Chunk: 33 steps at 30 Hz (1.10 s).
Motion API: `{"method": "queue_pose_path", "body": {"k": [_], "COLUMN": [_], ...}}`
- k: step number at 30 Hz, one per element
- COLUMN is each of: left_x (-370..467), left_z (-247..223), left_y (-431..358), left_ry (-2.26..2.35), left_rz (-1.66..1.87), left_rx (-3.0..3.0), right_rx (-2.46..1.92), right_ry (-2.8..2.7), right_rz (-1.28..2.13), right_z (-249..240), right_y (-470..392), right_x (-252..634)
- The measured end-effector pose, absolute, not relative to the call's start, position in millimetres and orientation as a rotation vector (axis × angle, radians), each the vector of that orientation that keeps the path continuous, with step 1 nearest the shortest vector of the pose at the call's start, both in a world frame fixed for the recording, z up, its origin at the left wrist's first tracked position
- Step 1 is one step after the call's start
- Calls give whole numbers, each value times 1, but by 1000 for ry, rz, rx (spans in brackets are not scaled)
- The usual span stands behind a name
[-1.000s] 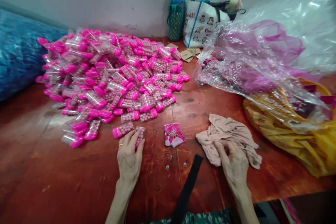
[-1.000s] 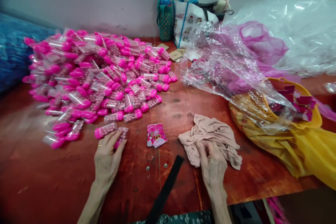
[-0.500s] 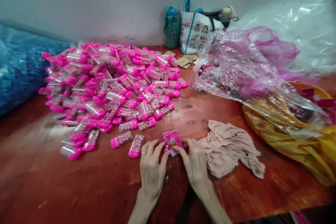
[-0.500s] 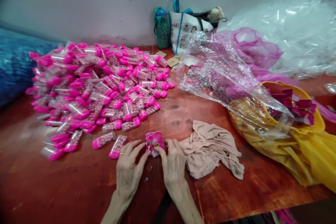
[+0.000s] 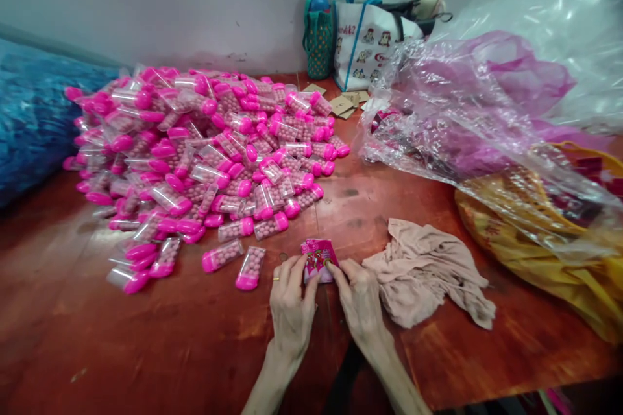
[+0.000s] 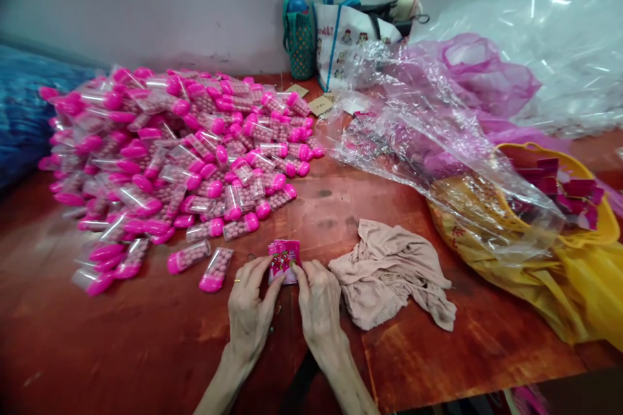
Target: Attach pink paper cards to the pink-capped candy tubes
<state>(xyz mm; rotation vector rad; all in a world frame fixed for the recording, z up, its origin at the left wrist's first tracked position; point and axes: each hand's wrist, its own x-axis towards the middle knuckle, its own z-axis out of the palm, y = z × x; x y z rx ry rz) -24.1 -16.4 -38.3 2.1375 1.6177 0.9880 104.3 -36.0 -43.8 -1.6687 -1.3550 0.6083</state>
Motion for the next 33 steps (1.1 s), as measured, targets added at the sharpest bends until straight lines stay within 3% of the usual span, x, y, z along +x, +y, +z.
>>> {"method": "queue_pose_path", "body": {"k": [6,12,17,20,33], "left_x": [-24,-12,55,95,103], "left_z": [-40,-22,-12,-21,-31], "left_y": [-18,-23,-38,-39,-19], "left_ry": [1605,1549,1202,1255,1122], "left_rz": [976,1174,658,379,336], "left_rx": [2096,2194,2424,2529,2528], "right_rx": [-1802,-1885,-1667,-1583,-1558], "right_ry": [-1237,-753,-331,-265,-222], "right_rz": [718,450,621,764,784], "right_z": [-23,-12,-26,-37,-42], "right_y": [-39,-78,-98,-100,-93], "right_x": [112,153,182,186,185]}}
